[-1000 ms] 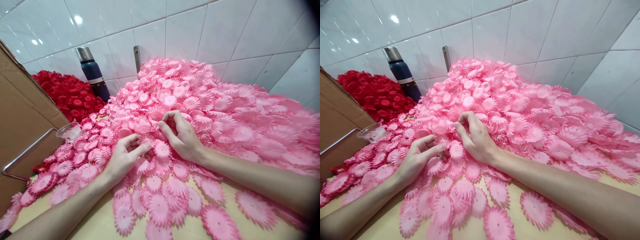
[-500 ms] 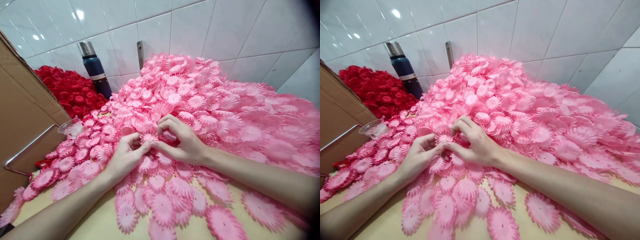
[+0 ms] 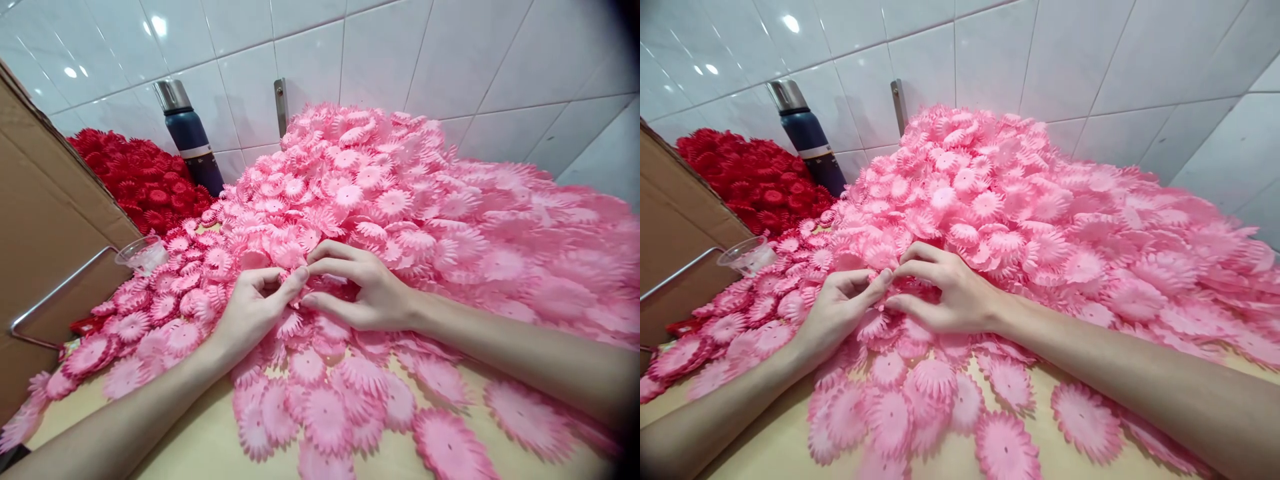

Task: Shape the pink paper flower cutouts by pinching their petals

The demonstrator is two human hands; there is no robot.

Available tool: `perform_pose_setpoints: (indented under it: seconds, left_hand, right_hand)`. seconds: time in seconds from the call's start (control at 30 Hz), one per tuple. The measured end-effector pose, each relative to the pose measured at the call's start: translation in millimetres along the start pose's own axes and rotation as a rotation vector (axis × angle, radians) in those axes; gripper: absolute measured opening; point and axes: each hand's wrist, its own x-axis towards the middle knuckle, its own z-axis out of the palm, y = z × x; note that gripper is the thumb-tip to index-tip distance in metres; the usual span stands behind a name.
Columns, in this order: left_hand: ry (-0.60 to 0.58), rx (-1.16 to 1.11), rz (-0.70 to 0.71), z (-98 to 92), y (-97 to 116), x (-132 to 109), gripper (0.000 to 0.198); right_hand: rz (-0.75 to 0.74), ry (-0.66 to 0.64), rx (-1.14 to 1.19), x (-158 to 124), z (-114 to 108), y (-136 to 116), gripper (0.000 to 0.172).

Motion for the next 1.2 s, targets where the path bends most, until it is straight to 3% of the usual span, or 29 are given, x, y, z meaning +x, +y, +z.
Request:
perform_pose_setpoints:
  seconds: [0.43,0.6,1.03,1.2]
  left_hand:
    - [-0.086,0.079,0.049,-0.5,-1.7,1.0,0.039]
    - [-0.086,0.036,0.030,2.9,3.7,1.3,0.038]
    - [-0.081,-0.061,-0.003,1.8,3.4,1.5,0.028]
    - [-0.064,-0.071,-0.002,-0.8,1.9,-2.1,0.035]
  right_hand:
    - [0.003,0.005,-0.049,-1.6,1.6,4.3,0.009]
    - [0.128,0.082,-0.123,-1.8,3.2,1.5,0.009]
    - [0.220,0.247,-0.198,2.1,6.7,-2.0,0.009]
    - [0.386,0.405,-0.227,2.4,1.7,6.5,0.013]
